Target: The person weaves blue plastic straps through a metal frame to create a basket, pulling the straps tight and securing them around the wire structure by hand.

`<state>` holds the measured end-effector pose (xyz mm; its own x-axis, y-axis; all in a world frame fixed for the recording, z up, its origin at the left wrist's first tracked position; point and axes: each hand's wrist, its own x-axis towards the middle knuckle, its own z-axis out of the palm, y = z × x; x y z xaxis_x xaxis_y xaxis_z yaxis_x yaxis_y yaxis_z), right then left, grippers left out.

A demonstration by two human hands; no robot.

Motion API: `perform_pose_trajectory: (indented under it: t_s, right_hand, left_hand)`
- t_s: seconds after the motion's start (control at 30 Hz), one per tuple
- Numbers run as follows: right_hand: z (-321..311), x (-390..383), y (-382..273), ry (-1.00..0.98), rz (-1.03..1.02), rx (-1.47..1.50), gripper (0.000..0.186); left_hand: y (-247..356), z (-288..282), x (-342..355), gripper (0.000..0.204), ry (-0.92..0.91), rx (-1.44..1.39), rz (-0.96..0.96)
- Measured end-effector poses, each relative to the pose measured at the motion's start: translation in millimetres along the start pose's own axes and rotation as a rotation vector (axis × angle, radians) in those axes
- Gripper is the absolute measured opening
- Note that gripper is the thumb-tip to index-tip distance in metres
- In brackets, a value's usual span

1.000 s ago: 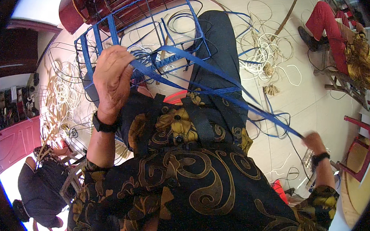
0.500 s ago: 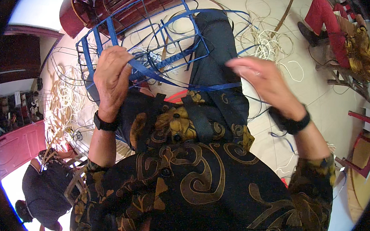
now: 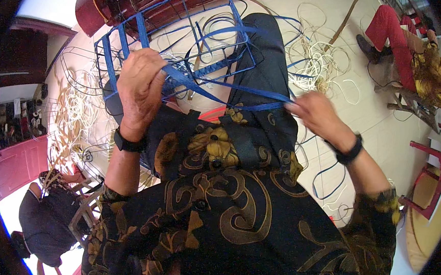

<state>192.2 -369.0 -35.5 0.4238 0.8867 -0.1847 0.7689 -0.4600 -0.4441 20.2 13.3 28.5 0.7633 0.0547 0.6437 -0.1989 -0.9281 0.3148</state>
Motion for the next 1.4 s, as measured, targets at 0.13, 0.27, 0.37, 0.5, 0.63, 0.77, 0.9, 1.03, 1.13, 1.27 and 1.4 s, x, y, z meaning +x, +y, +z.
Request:
perform_pose_trajectory:
  t_s: [0.13, 0.27, 0.37, 0.5, 0.63, 0.77, 0.9, 1.03, 1.13, 1.27, 1.4]
  right_hand:
    - [34, -226, 162, -0.393, 0.757, -0.406, 0.037]
    - [-38, -449, 185, -0.761, 1.387, -0.698, 0.032]
    - [-60, -481, 159, -1.067, 1.416, -0.821, 0.036]
    - [-62, -295, 157, -0.557, 1.114, -0.544, 0.040]
    - [-64, -53, -11, 0.077, 0.345, 0.411, 0.034]
    - [-33, 71, -100, -0.018, -0.012, 0.740, 0.038]
    - [-17, 120, -131, -0.285, 0.215, 0.905, 0.034]
    - [-12, 99, -97, -0.109, 0.113, 0.932, 0.035]
    - [-41, 29, -44, -0.140, 0.299, 0.673, 0.034]
    - [-20, -182, 143, -0.225, 0.634, -0.144, 0.027]
    - [-79, -414, 231, -0.698, 1.250, -0.912, 0.029]
  left_hand:
    - [2, 2, 5, 0.014, -0.010, -0.028, -0.007]
    - [0, -2, 0, 0.014, 0.003, -0.043, -0.024]
    - [2, 0, 5, 0.014, -0.009, -0.054, -0.016]
    - [2, -2, -2, 0.014, 0.004, -0.038, -0.051]
    - [1, 2, 2, 0.014, 0.007, -0.040, -0.019]
    - [-1, -1, 2, 0.013, 0.008, -0.035, -0.025]
    - [-1, 2, 2, 0.013, 0.015, -0.046, -0.023]
    - [-2, 2, 0, 0.013, 0.021, -0.029, -0.019]
    - [0, 0, -3, 0.013, 0.019, -0.008, -0.027]
    - [4, -1, 5, 0.012, 0.008, -0.043, -0.042]
    - [-10, 2, -5, 0.012, 0.025, -0.105, -0.045]
